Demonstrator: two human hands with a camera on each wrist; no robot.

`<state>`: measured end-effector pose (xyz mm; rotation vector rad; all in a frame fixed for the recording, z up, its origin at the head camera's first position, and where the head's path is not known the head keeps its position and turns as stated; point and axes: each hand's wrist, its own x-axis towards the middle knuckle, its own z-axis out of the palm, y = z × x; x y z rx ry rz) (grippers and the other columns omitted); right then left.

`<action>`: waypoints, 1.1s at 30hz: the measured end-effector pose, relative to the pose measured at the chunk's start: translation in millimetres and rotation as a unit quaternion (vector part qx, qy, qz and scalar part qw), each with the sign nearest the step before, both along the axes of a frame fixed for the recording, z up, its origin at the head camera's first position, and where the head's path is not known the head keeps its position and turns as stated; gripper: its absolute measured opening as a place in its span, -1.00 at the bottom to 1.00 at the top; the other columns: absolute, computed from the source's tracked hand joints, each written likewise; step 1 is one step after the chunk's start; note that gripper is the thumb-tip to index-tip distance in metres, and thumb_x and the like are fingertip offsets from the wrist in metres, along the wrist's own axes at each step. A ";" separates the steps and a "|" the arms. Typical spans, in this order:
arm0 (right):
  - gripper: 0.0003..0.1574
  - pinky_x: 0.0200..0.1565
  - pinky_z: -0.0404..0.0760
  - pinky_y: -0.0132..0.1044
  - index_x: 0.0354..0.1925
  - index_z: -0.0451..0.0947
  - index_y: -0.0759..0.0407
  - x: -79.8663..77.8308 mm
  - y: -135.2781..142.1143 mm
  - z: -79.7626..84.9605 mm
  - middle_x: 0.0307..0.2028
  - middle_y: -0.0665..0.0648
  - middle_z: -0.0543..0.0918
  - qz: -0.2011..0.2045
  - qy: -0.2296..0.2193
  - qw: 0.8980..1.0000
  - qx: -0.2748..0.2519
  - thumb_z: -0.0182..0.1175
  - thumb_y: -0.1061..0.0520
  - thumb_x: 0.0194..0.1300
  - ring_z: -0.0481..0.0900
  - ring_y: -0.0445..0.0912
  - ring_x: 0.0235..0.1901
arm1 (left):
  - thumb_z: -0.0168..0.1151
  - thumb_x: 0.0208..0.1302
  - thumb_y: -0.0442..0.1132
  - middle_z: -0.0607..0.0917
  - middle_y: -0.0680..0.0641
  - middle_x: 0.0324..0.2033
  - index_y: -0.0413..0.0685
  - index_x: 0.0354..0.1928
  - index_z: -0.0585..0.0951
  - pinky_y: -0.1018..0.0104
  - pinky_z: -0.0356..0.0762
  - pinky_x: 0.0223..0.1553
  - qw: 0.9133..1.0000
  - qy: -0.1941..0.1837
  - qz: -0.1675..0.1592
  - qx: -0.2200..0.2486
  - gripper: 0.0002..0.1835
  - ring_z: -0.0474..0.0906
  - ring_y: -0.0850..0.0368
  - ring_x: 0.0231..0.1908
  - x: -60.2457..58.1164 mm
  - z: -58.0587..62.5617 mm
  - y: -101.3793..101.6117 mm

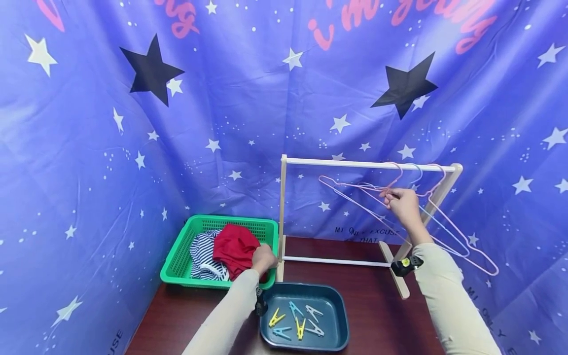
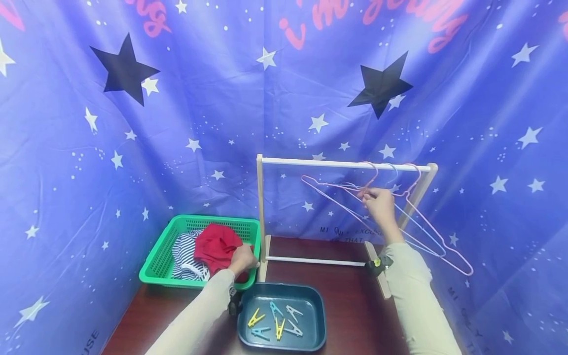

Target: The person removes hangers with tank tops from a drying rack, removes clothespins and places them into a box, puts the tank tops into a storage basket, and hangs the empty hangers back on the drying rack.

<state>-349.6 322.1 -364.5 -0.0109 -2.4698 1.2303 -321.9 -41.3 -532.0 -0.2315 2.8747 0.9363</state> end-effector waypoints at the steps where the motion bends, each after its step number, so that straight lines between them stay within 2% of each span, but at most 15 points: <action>1: -0.67 -0.52 0.52 -0.62 -0.06 0.59 0.69 0.4 1.3 0.2 -0.55 0.05 0.66 0.000 0.000 1.000 0.004 -0.01 0.50 0.32 0.45 -0.44 -0.62 | 0.54 -0.06 -0.38 0.61 -0.12 -0.57 -0.18 -0.59 0.55 0.25 0.50 -0.51 1.000 0.002 0.001 0.000 -0.73 0.50 0.03 -0.51 0.1 -0.5 0.4; 3: -0.68 -0.52 0.53 -0.61 -0.06 0.59 0.68 1.6 3.7 1.1 -0.57 0.04 0.65 0.001 0.001 1.000 0.010 -0.01 0.49 0.33 0.45 -0.44 -0.63 | 0.54 -0.06 -0.38 0.62 -0.13 -0.56 -0.18 -0.59 0.55 0.24 0.51 -0.51 1.000 0.005 0.002 -0.001 -0.74 0.51 0.03 -0.51 0.6 -0.9 1.2; 7: -0.67 -0.53 0.52 -0.59 -0.04 0.60 0.65 4.7 8.7 2.9 -0.61 -0.10 0.60 0.001 -0.003 1.000 0.017 -0.01 0.47 0.35 0.46 -0.44 -0.65 | 0.53 -0.06 -0.38 0.62 -0.13 -0.55 -0.18 -0.59 0.55 0.23 0.51 -0.50 1.000 0.006 0.004 -0.003 -0.74 0.51 0.03 -0.50 0.9 -2.2 2.2; 14: -0.67 -0.56 0.48 -0.59 -0.05 0.62 0.62 6.0 15.8 1.1 -0.57 0.03 0.65 -0.010 0.005 0.999 0.038 0.01 0.45 0.36 0.50 -0.39 -0.68 | 0.52 -0.04 -0.37 0.60 -0.11 -0.57 -0.17 -0.60 0.55 0.25 0.47 -0.51 1.000 -0.003 0.003 -0.003 -0.74 0.49 0.04 -0.50 1.5 -2.4 2.9; 22: -0.67 -0.56 0.49 -0.60 -0.01 0.60 0.64 6.5 17.3 0.1 -0.60 -0.05 0.65 -0.032 0.001 0.999 0.023 0.03 0.44 0.37 0.49 -0.42 -0.68 | 0.49 -0.03 -0.38 0.58 -0.10 -0.58 -0.16 -0.60 0.53 0.27 0.42 -0.52 1.000 0.000 0.000 -0.006 -0.75 0.45 0.05 -0.51 -0.5 -3.8 2.2; 28: -0.68 -0.52 0.57 -0.58 0.01 0.60 0.62 9.2 14.3 0.2 -0.53 0.11 0.73 -0.041 -0.006 0.999 0.002 0.05 0.44 0.39 0.51 -0.45 -0.68 | 0.46 -0.02 -0.39 0.55 -0.09 -0.59 -0.15 -0.60 0.50 0.28 0.38 -0.54 1.000 -0.006 0.003 0.000 -0.75 0.43 0.05 -0.52 -1.3 -4.5 1.2; 33: -0.68 -0.55 0.50 -0.62 0.01 0.63 0.56 14.4 11.7 0.3 -0.54 0.14 0.76 -0.063 -0.008 0.998 0.020 0.07 0.40 0.40 0.49 -0.52 -0.70 | 0.43 -0.03 -0.41 0.53 -0.08 -0.62 -0.13 -0.63 0.48 0.29 0.36 -0.58 1.000 -0.006 0.003 0.000 -0.73 0.43 0.06 -0.55 -2.3 -5.5 0.1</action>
